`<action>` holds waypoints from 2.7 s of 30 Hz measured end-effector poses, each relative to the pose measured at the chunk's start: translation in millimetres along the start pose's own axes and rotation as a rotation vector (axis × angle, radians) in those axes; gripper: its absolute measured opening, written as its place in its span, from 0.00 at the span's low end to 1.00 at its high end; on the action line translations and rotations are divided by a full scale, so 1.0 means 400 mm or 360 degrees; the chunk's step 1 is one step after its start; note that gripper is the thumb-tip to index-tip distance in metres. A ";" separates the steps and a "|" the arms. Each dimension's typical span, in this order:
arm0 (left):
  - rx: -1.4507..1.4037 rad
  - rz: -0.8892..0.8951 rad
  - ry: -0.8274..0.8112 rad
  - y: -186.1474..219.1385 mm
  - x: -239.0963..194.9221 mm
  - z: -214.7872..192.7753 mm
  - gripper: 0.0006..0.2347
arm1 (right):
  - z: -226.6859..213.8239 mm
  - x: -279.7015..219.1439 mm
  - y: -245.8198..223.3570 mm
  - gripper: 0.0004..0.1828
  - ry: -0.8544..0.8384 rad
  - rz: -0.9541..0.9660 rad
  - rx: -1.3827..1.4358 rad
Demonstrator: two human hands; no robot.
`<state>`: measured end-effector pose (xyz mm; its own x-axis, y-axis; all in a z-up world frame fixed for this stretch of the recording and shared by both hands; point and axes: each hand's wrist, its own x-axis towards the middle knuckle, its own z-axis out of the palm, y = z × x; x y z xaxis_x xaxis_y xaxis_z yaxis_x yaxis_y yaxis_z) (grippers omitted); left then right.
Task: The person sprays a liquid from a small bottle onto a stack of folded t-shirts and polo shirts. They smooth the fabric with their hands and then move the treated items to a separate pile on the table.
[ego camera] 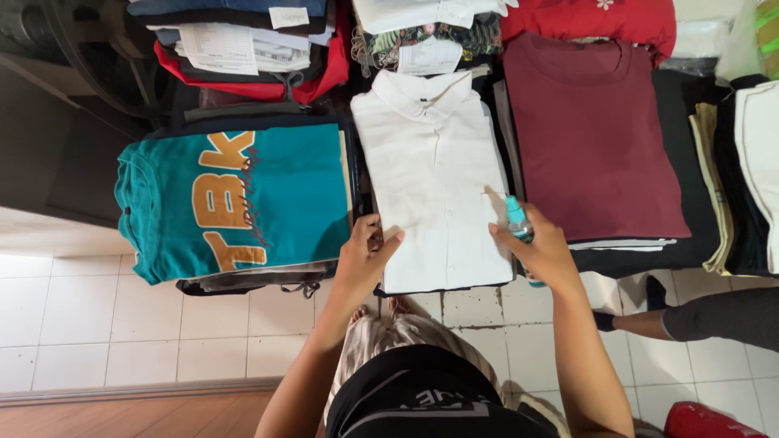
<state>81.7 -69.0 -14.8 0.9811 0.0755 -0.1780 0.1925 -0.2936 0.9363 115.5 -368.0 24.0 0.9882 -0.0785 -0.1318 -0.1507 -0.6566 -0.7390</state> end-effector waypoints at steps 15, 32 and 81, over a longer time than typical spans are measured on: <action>0.0098 0.0284 0.0270 0.072 -0.057 0.019 0.21 | 0.052 -0.067 -0.030 0.23 0.0263 -0.0108 -0.0355; 0.0025 0.0036 -0.0164 -0.170 -0.184 -0.028 0.21 | 0.135 -0.187 0.132 0.31 0.0133 0.0948 0.0909; 0.0781 0.0557 0.0723 0.105 0.537 -0.021 0.19 | 0.065 0.446 -0.058 0.16 0.0539 -0.0323 -0.0188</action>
<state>300.3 -57.3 -11.2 0.9029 0.2543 0.3466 -0.0383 -0.7555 0.6540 294.8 -347.2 0.6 0.9540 -0.1681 0.2483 0.0330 -0.7642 -0.6441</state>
